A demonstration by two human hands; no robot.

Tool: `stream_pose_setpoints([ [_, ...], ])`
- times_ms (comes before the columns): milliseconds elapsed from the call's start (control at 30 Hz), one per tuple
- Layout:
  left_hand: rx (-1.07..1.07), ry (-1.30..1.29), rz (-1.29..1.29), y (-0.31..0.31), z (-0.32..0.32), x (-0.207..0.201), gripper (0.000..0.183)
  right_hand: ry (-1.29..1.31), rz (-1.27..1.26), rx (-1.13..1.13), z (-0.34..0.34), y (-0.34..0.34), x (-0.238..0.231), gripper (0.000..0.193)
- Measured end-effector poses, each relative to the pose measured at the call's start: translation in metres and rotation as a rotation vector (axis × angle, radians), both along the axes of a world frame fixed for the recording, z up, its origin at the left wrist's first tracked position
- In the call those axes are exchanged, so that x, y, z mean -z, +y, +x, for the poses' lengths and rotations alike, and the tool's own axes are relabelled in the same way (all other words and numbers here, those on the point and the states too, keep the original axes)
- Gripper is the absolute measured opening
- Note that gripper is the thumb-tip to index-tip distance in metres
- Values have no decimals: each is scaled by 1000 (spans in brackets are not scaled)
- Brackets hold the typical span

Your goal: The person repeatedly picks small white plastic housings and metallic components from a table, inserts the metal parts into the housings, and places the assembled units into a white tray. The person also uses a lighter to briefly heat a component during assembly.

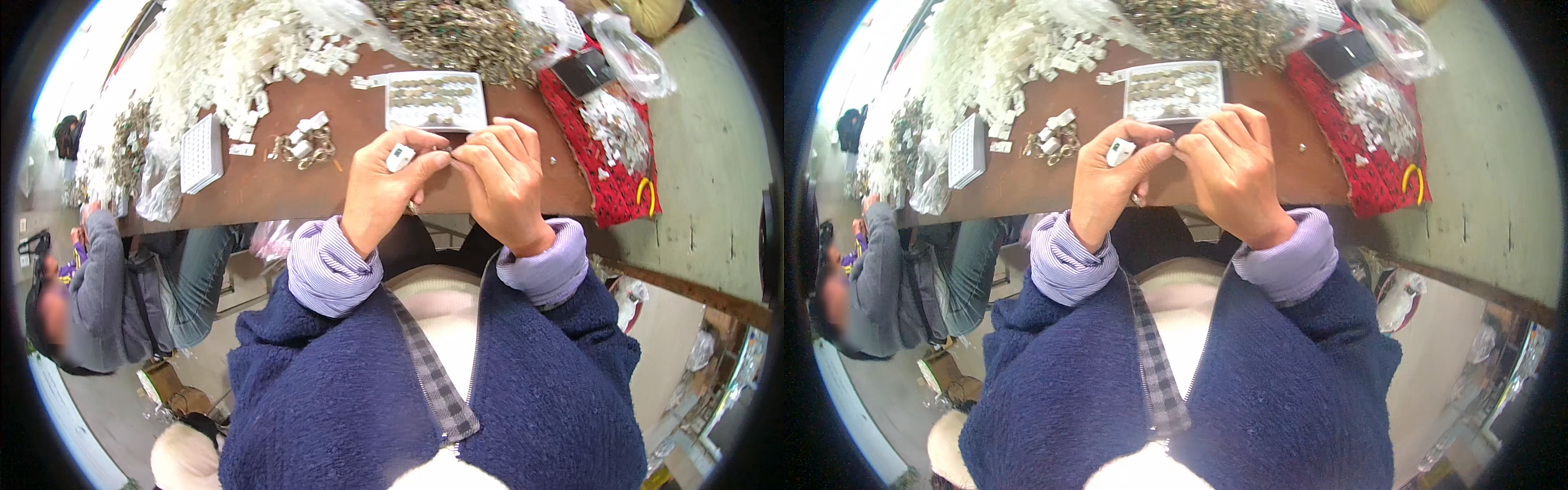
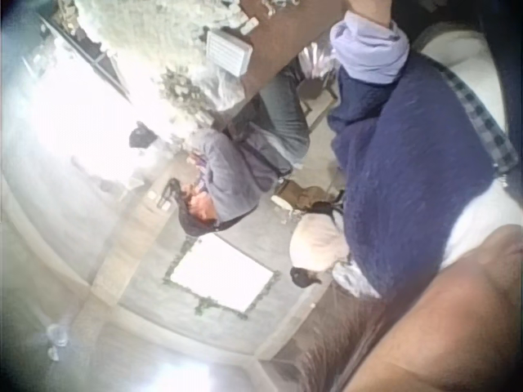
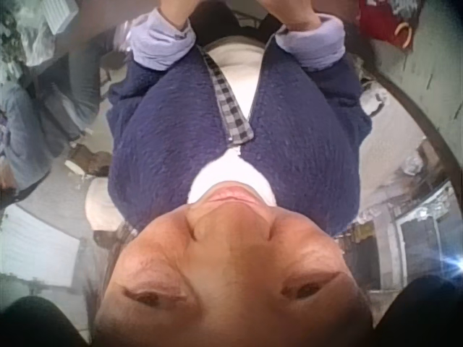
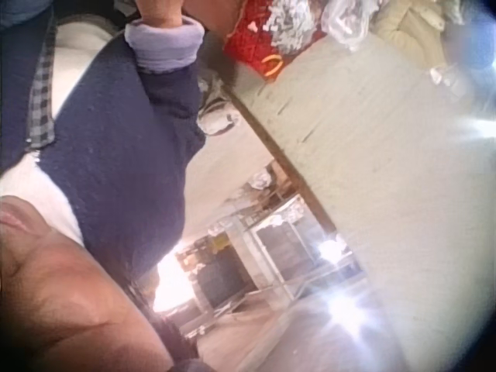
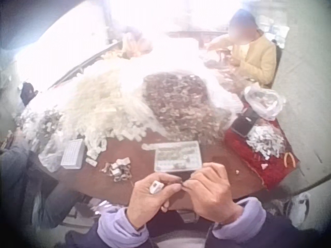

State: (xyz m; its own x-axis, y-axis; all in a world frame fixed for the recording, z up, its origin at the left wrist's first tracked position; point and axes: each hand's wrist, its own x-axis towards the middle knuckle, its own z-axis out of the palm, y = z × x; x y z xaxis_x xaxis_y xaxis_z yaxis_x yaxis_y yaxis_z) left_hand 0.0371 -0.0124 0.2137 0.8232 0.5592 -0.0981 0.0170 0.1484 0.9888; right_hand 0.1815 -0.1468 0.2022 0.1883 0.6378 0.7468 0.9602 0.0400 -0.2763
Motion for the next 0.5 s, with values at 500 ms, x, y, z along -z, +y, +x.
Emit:
stream_pose_setpoints([
  [500, 0, 602, 1449, 144, 39, 21, 21, 401, -73, -82, -15, 25, -3, 13],
])
